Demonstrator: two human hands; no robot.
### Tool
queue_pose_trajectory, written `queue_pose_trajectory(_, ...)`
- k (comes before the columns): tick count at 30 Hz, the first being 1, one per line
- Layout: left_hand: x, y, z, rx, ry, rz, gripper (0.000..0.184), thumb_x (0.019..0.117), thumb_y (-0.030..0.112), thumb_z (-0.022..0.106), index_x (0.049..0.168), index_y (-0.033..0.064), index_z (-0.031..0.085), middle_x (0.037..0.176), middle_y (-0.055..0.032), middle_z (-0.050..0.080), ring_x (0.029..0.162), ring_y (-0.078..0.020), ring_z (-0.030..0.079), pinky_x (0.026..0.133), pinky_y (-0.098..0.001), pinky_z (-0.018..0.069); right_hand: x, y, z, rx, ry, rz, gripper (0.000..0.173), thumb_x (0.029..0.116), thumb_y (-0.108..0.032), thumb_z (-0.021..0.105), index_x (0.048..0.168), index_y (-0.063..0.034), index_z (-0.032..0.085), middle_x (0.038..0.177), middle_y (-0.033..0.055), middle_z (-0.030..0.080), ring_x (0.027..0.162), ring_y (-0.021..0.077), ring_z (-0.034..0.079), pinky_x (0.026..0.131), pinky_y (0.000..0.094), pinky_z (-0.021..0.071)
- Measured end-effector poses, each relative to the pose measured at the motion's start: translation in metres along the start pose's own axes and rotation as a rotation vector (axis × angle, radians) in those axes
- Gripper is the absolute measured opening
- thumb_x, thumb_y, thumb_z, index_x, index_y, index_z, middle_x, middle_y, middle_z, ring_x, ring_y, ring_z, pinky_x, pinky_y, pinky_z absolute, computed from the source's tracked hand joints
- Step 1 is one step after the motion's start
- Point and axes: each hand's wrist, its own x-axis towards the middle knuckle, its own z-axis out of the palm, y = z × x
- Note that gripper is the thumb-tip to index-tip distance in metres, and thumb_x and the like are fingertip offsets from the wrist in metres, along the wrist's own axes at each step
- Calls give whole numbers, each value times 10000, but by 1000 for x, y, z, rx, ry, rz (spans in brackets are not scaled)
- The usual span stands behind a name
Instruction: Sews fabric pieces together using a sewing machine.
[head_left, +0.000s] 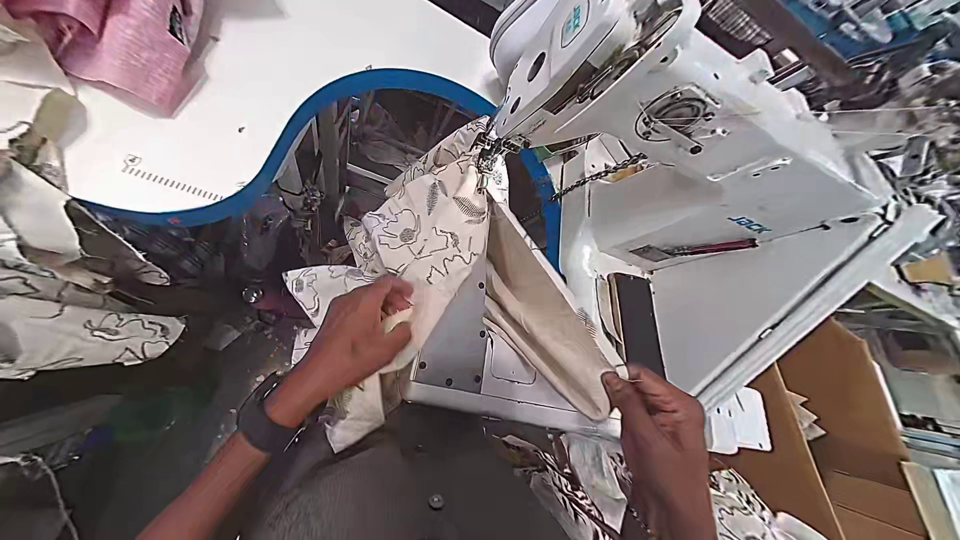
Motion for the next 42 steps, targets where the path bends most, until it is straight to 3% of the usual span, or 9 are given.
queue_pose_trajectory(10,-52,-94,-24,749,259,-471,127,937,33,622,964,-54,711,966,-266,689,1004,-482,654,802,-640,503,-13,25,29,-66,-73,113,89,915,-146,615,827,-151,615,628,-217,514,558,-145,470,533,52,398)
queue_pose_trajectory(14,-64,-61,-31,306,562,-427,438,974,308,653,1299,26,574,951,-134,707,785,-300,685,702,-545,546,-7,26,35,-55,-52,84,88,930,-124,603,846,-147,612,652,-224,531,580,-155,490,553,47,421)
queue_pose_trajectory(19,-47,-81,4,474,198,-696,495,918,224,686,1287,-83,567,1175,-316,644,1146,-496,619,937,-658,477,3,23,43,-64,-54,62,117,923,-114,602,811,-149,601,638,-219,511,559,-155,462,534,42,392)
queue_pose_trajectory(24,-115,-69,-58,-4,-297,-235,115,855,155,731,792,70,685,678,46,630,633,-5,597,599,-219,502,1,34,38,20,-59,69,110,945,-125,612,854,-182,634,674,-245,574,598,-150,525,565,50,447)
queue_pose_trajectory(26,-109,-70,-77,130,-591,-261,280,770,208,879,956,50,742,770,-43,706,700,-142,668,658,-381,558,6,32,35,26,-81,81,46,944,-119,604,962,-130,645,689,-228,558,596,-138,518,565,53,447)
queue_pose_trajectory(28,-74,-58,-89,388,-344,-236,650,673,315,961,1187,5,711,1021,-196,731,976,-379,697,873,-659,518,11,29,39,4,-107,102,225,918,-118,611,1131,-48,615,660,-203,497,533,-132,446,508,49,400)
queue_pose_trajectory(31,12,-42,-51,160,-27,-36,711,903,414,740,1451,19,517,1287,-146,660,1175,-267,644,1005,-500,527,13,26,46,-224,-111,110,303,941,-239,604,1149,-19,622,607,-166,437,473,-109,375,455,80,341)
queue_pose_trajectory(36,64,-44,14,-463,110,-36,125,990,169,638,973,47,654,666,79,560,588,1,531,596,-191,473,6,22,56,-548,-57,60,404,962,-384,538,846,-35,706,579,3,562,502,83,539,482,308,437)
queue_pose_trajectory(42,40,26,36,-191,173,172,318,1025,266,580,1179,0,662,688,34,581,566,-18,498,558,-201,438,4,14,20,-207,-241,21,259,980,-212,555,841,-59,712,749,-65,682,752,-103,616,721,102,508)
